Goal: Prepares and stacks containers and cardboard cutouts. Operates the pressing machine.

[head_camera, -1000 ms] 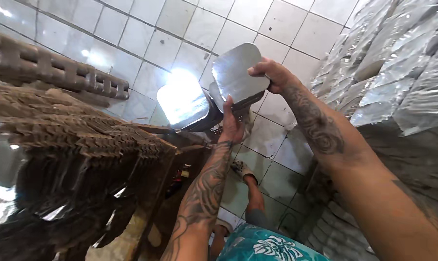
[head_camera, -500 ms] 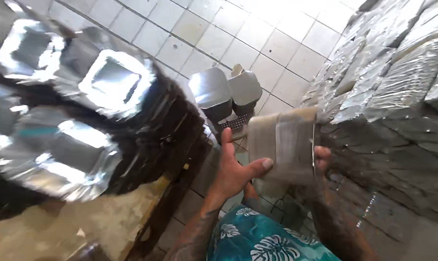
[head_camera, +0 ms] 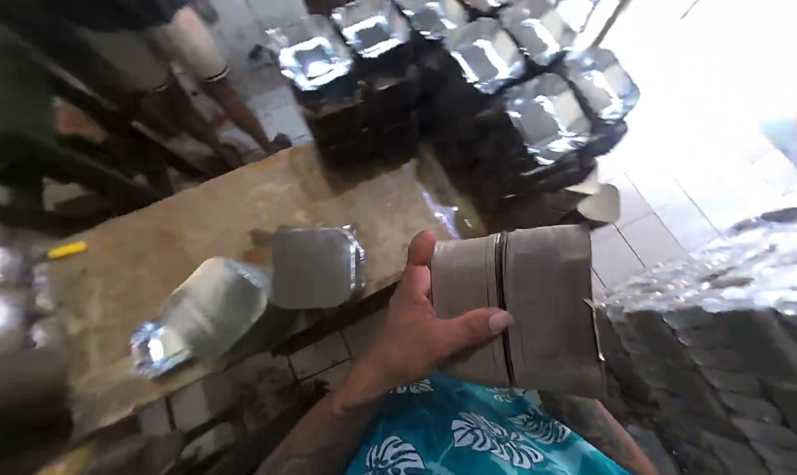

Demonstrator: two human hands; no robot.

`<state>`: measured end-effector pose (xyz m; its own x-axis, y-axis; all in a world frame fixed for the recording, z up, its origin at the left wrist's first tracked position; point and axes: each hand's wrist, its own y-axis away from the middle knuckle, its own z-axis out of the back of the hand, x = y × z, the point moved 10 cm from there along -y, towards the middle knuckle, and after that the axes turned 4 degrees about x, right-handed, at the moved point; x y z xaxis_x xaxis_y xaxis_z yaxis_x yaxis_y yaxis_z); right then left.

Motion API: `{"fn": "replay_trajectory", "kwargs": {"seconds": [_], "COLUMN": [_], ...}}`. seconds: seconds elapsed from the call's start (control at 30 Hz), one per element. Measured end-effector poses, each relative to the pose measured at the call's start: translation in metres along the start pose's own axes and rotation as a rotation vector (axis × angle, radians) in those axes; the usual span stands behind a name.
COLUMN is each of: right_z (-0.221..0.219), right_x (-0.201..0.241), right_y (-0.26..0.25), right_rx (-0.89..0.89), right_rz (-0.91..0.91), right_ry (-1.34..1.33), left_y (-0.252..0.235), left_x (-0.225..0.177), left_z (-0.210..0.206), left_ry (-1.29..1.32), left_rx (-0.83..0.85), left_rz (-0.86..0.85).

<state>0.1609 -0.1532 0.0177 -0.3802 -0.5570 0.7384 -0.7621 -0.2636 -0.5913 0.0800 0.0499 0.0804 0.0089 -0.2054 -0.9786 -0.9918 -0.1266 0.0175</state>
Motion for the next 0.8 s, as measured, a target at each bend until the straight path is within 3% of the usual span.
{"fn": "replay_trajectory", "kwargs": {"seconds": [0.03, 0.1, 0.17, 0.27, 0.33, 0.43, 0.6, 0.7, 0.8], "right_z": [-0.025, -0.081, -0.120, -0.135, -0.132, -0.119, -0.090, -0.069, -0.050], "right_x": [-0.001, 0.012, 0.021, -0.003, -0.029, -0.043, -0.047, -0.045, -0.049], "right_y": [-0.004, -0.009, -0.019, -0.016, -0.018, -0.022, -0.027, -0.030, -0.017], "right_rx": [0.031, -0.131, 0.031, 0.068, 0.311, 0.439, 0.514, 0.425, 0.314], "right_rz": [0.001, -0.353, -0.337, -0.576, -0.567, -0.517, -0.704, -0.849, -1.001], "right_ry": [-0.076, -0.357, -0.636, -0.819, -0.945, -0.917, -0.690, -0.582, -0.634], "left_y": [0.017, 0.044, 0.061, 0.075, 0.079, 0.079, 0.047, 0.036, 0.032], "left_x": [-0.009, -0.023, -0.034, -0.036, -0.030, -0.025, 0.005, 0.029, 0.048], "left_z": [0.017, 0.044, 0.059, 0.072, 0.074, 0.071, 0.064, 0.064, 0.063], "left_ry": [-0.002, -0.005, -0.017, -0.106, -0.124, -0.179, -0.136, -0.108, -0.001], "left_rx": [-0.045, -0.119, -0.157, -0.249, -0.319, -0.407, -0.356, -0.415, -0.381], "left_rz": [0.001, -0.013, -0.047, -0.028, 0.030, 0.069, 0.038, 0.022, -0.037]}}
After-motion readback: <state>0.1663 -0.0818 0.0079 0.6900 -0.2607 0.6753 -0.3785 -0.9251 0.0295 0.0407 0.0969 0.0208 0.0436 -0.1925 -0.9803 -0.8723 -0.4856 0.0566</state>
